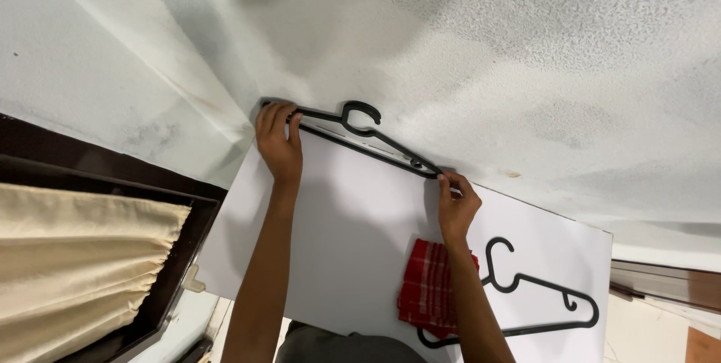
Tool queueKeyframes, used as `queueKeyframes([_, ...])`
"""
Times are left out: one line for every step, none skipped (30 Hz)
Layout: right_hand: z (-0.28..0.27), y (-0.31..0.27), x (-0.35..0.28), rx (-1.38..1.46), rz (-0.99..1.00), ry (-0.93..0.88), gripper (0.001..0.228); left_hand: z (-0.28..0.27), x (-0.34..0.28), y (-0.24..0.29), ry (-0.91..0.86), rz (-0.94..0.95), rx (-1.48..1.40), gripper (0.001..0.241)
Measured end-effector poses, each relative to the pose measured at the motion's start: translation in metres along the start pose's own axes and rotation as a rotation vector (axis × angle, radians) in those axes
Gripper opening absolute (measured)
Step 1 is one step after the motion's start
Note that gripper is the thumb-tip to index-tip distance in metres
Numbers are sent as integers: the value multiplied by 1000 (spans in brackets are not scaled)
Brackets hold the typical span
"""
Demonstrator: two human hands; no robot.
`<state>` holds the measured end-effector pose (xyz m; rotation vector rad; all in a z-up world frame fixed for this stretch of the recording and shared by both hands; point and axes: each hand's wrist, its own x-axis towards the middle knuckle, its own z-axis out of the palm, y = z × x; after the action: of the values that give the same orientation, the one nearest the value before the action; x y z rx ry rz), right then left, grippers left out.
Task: The person wipes a white surface with a red cloth. They then pick up two black hangers and wipe them individually with the cloth before placing them back on the surface.
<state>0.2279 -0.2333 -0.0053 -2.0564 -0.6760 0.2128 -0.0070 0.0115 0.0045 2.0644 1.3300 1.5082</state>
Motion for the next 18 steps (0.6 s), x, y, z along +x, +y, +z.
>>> queueKeyframes([0,-1,0,1,0,-1,20,-1,0,1,0,0,1,14])
queueKeyframes([-1,-3,0,12,4,-1,19,-2,0,2,0,-3,-13,13])
queueKeyframes([-1,-4,0,23,7,-1,18,-3,0,3,0,-6,-28,13])
queueKeyframes([-1,-4,1,24,6,0,18,-3,0,2,1,-5,-28,13])
queueKeyframes([-1,-5,2,19,12,1,18,-3,0,2,1,-4,-34,12])
queueKeyframes([-1,-6,2,14,18,1,18,-4,0,2,2,-4,-41,12])
queueKeyframes([-1,-6,2,15,18,1,18,-4,0,2,2,-3,-40,12])
queueKeyframes([-1,-6,3,3,22,5,19,-4,-1,2,-2,-15,-45,12])
queueKeyframes([0,-7,3,-8,26,8,19,-4,-1,2,-7,-27,-49,12])
queueKeyframes([0,-8,3,-8,24,8,19,-3,-2,1,-5,-26,-50,12])
queueKeyframes([-1,-9,3,-12,26,9,19,-3,-3,1,-8,-35,-50,13])
queueKeyframes([-1,-10,2,-16,28,11,20,-3,-5,0,-11,-43,-52,14])
queueKeyframes([-3,-12,1,-15,28,12,20,-3,-5,1,-11,-42,-53,14])
queueKeyframes([-6,-13,0,-22,11,16,20,-4,-6,1,-3,-22,-47,16])
queueKeyframes([-9,-14,-2,-28,-5,21,21,-4,-7,2,4,-3,-41,18])
queueKeyframes([-16,-12,-3,-28,0,26,21,-9,-8,8,-2,0,-45,18])
queueKeyframes([-23,-9,-5,-38,-45,44,21,-13,-8,14,12,20,-41,19])
queueKeyframes([-31,-6,-8,-48,-86,66,21,-17,-9,20,22,42,-40,20])
